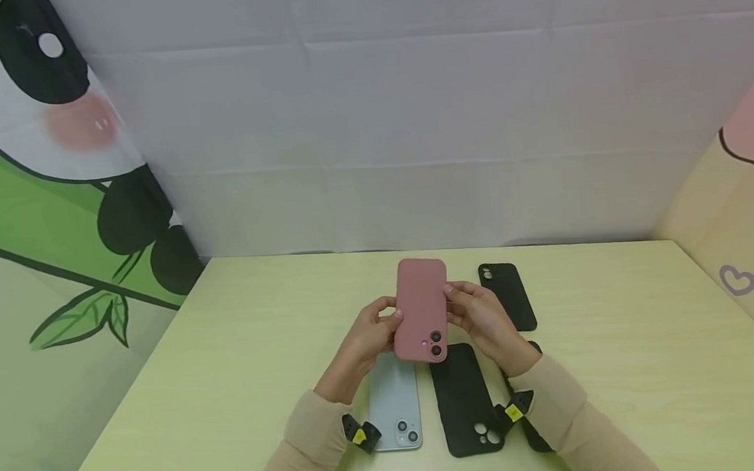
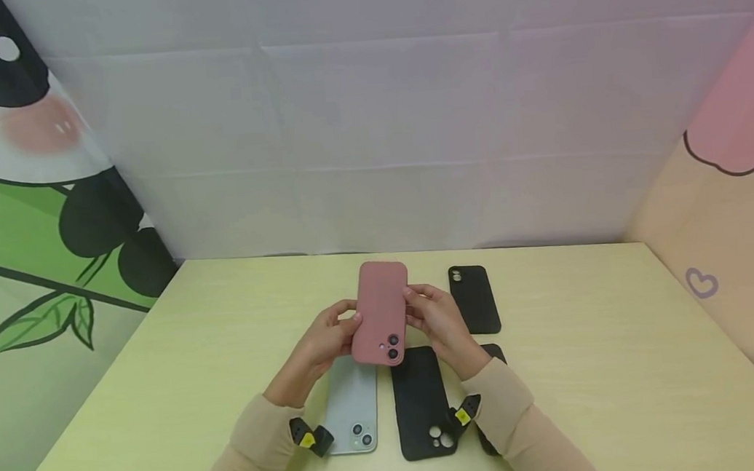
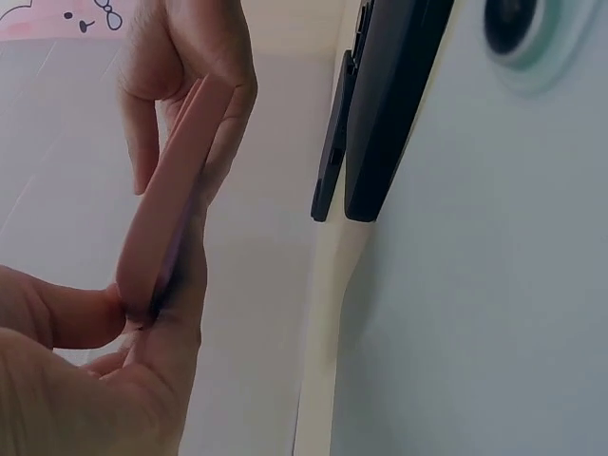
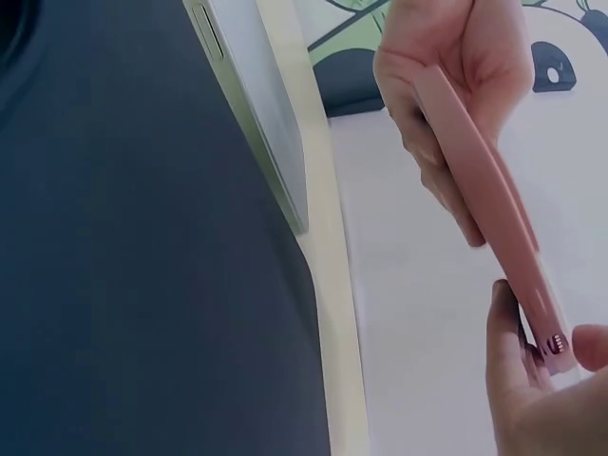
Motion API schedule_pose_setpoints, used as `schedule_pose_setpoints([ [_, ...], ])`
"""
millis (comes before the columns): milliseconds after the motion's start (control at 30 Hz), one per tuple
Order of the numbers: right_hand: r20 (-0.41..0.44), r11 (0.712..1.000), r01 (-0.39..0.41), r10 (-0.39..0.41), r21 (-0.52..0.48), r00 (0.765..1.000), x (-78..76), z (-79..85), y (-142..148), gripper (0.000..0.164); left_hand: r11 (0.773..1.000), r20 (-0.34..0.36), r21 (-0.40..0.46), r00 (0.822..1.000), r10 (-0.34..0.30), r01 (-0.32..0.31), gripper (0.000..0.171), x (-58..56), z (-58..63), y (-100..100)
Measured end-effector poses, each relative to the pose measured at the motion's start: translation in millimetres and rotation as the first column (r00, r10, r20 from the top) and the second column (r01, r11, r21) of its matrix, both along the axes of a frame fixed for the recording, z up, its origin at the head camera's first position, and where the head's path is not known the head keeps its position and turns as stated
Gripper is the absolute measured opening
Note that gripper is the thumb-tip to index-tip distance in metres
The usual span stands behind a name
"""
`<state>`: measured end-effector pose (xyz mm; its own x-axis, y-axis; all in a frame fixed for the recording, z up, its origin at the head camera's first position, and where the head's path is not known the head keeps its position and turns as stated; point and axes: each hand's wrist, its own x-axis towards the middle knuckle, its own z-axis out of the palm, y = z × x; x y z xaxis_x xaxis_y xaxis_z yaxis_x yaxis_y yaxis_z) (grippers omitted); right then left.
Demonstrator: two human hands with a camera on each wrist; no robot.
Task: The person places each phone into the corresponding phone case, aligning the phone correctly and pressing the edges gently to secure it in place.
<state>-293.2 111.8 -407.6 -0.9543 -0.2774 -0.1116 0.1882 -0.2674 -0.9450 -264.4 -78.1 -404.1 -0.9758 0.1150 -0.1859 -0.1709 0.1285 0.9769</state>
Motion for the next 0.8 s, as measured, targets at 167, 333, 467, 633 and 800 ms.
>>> schedule_pose_setpoints([
  [167,-0.014,1.000,-0.026,0.026,0.010,1.000,-4.1,0.6,5.1,0.019,0.998,0.004,-0.040,0.999,-0.040,0.040,0.027,1.4,0.0,-1.4],
  [333,-0.018,0.999,-0.037,0.037,0.018,0.999,-5.5,-0.5,8.4,0.016,0.994,0.018,-0.068,0.997,-0.080,0.081,0.029,1.8,-0.4,-3.5],
  [467,-0.013,0.999,-0.010,0.011,0.037,1.000,-5.4,-0.9,6.7,0.019,0.994,0.034,-0.075,0.996,-0.082,0.084,0.033,1.1,-0.3,-5.7],
  [633,0.001,0.997,0.045,-0.045,0.055,0.999,-2.5,-1.0,4.2,0.022,0.992,0.016,-0.074,0.995,-0.102,0.103,0.038,0.7,-0.3,-7.5],
  [800,0.022,0.994,0.108,-0.108,0.018,0.994,0.4,-0.2,3.1,0.018,0.993,0.026,-0.029,0.993,-0.114,0.114,0.038,1.5,-1.5,-10.2],
])
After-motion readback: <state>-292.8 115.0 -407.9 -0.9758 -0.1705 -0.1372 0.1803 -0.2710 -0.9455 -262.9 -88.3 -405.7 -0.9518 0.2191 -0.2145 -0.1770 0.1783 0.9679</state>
